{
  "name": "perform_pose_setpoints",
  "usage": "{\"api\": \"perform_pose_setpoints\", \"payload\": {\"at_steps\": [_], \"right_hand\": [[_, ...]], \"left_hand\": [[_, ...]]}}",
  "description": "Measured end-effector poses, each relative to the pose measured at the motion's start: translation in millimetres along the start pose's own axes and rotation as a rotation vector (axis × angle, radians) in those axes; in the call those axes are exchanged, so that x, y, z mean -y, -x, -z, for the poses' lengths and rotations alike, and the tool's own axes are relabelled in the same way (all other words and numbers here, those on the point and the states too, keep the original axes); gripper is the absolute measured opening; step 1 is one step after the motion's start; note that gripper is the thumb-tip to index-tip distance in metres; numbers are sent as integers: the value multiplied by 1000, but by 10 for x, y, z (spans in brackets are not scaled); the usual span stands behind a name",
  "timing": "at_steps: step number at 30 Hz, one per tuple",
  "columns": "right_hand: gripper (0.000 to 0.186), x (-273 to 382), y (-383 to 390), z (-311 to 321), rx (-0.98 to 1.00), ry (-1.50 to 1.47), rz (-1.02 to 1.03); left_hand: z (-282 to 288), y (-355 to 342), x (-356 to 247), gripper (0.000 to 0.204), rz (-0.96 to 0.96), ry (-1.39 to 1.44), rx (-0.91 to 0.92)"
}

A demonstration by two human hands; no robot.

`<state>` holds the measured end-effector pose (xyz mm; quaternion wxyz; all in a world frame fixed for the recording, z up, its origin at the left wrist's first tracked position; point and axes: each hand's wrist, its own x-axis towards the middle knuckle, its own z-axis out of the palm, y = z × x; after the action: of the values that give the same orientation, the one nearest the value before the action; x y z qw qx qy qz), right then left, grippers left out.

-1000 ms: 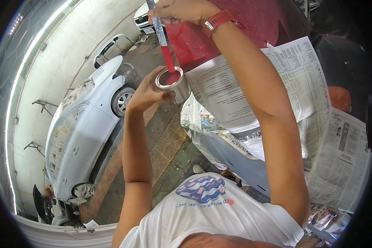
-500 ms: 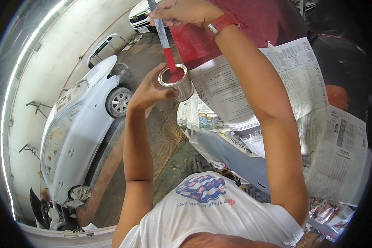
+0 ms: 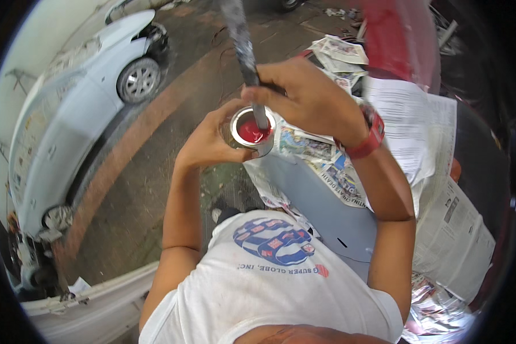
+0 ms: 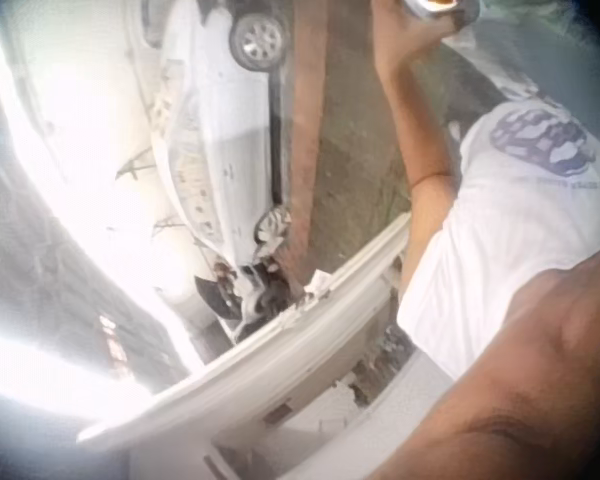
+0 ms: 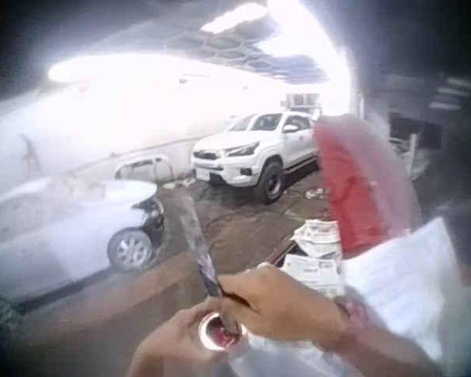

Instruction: The person walks through a cluttered auto repair shop holding a small paint can and a stir stick. They sit on the floor and stir the red paint in the can repeatedly with the stick.

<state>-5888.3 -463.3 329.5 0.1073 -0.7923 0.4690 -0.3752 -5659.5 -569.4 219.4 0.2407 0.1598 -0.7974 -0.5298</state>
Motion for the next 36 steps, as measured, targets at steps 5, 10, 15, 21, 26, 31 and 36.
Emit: {"api": "perform_pose_setpoints", "payload": {"at_steps": [5,10,15,21,26,31,36], "right_hand": [[22,98,-331,-1191,38,-101,-121],[19,173,-983,-2512,8,-147,-122],[17,283,-1642,-3747,210,-361,-138],[17,640,-2567,-4780,295,-421,3],[14,735,-3264,-5553,572,-472,109],[20,884,-4014,-6456,704,-647,117],[25,833,-5034,-7380,859,-554,193]], "left_hand": [[521,728,585,88,61,8,-69],[1366,1701,1112,89,235,-16,-242],[2126,2631,1447,83,360,-116,-470],[2868,3562,1675,77,418,-233,-744],[3353,4007,1801,76,505,-251,-948],[3864,4441,2184,76,634,-261,-1106],[4729,4698,2578,86,701,-280,-1199]]}}
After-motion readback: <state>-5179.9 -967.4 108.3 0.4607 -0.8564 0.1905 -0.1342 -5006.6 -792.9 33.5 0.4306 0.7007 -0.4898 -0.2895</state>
